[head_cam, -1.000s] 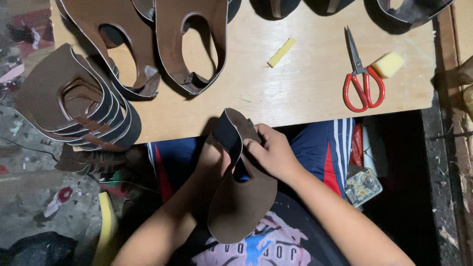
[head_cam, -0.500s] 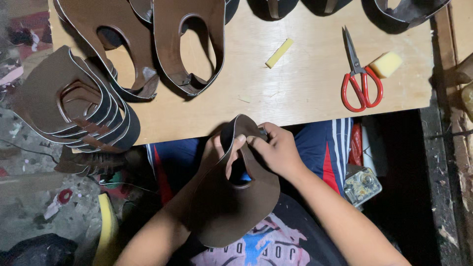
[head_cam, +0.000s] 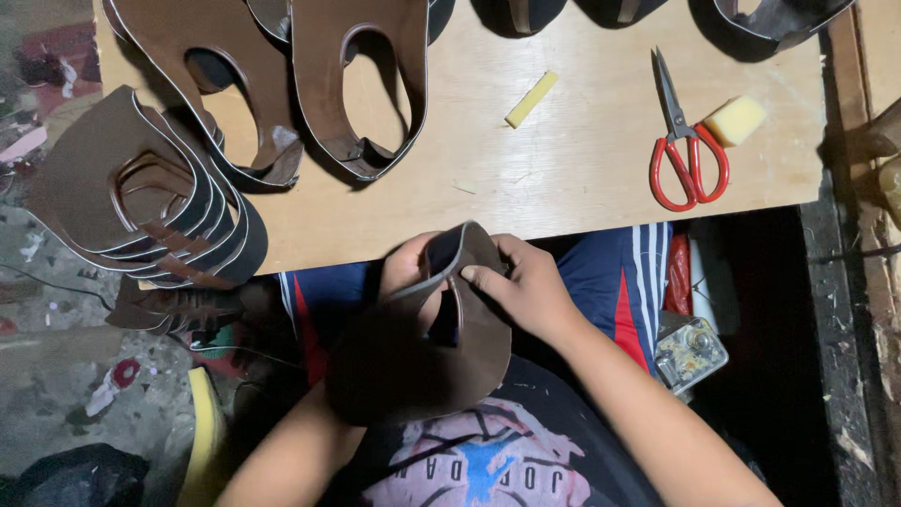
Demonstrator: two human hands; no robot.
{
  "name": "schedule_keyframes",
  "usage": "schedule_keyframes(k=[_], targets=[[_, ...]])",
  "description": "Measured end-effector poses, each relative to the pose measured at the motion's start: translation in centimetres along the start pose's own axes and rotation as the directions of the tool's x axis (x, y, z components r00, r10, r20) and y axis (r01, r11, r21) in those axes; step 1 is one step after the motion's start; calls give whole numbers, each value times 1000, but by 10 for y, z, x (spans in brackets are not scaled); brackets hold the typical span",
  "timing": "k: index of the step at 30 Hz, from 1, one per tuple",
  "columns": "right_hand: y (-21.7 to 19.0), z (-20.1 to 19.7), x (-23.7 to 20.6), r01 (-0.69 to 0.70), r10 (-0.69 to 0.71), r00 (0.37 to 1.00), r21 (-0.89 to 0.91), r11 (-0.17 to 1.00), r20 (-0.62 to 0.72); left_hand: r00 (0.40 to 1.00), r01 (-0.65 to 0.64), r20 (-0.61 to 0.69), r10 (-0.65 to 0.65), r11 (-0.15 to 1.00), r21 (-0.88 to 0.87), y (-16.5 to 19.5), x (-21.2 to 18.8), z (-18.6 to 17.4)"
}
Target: The person sits on the floor at a low bench and works on sandal shoe uppers one at a time, rubbing a small foam block along the edges of each upper and folding the strap material, then trimming edges with red-handled scissors. At the end the person picks up a large foam sheet and cuts a strip from it with the scissors.
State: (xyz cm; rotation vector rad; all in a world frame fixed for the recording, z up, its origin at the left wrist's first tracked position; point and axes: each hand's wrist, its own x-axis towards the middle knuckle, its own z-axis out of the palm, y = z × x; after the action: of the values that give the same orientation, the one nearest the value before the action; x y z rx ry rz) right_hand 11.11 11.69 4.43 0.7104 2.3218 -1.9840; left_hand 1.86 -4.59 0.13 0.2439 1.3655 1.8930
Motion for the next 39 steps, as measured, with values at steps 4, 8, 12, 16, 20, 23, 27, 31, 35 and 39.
schedule_keyframes(k=[4, 8, 12, 16, 20, 23, 27, 31, 35, 39], targets=[[0, -2, 1, -103, 97, 994, 137, 985, 51, 986, 131, -129, -111, 978, 160, 21, -10, 11], [0, -2, 2, -127, 119, 990, 123, 984, 69, 994, 104, -62, -91, 960, 259, 34, -14, 12], [2, -1, 2, -64, 56, 997, 188, 980, 44, 984, 64, 165, -62, 998, -5, 21, 0, 6], [6, -8, 3, -100, 94, 994, 154, 983, 50, 966, 74, 245, -86, 996, 56, 4, -1, 4], [8, -18, -1, -39, 30, 999, 264, 964, 40, 980, 138, 144, -138, 990, 9, 5, -5, 7], [5, -20, -6, -57, 56, 998, 272, 961, 13, 994, 98, 45, -102, 993, 69, 13, -7, 12], [0, -14, -10, -179, 162, 983, 275, 945, 84, 995, -75, 66, 79, 996, -57, 22, -14, 13], [0, -8, -9, -162, 142, 986, 268, 950, 92, 996, 16, 92, 4, 978, -210, 25, -15, 11], [4, -4, -8, -18, 11, 999, 189, 982, 33, 995, 69, 84, -58, 988, -140, 22, -12, 14], [6, 0, -11, -6, 9, 999, 75, 997, -41, 998, -67, 13, 65, 982, 177, 21, -18, 20]])
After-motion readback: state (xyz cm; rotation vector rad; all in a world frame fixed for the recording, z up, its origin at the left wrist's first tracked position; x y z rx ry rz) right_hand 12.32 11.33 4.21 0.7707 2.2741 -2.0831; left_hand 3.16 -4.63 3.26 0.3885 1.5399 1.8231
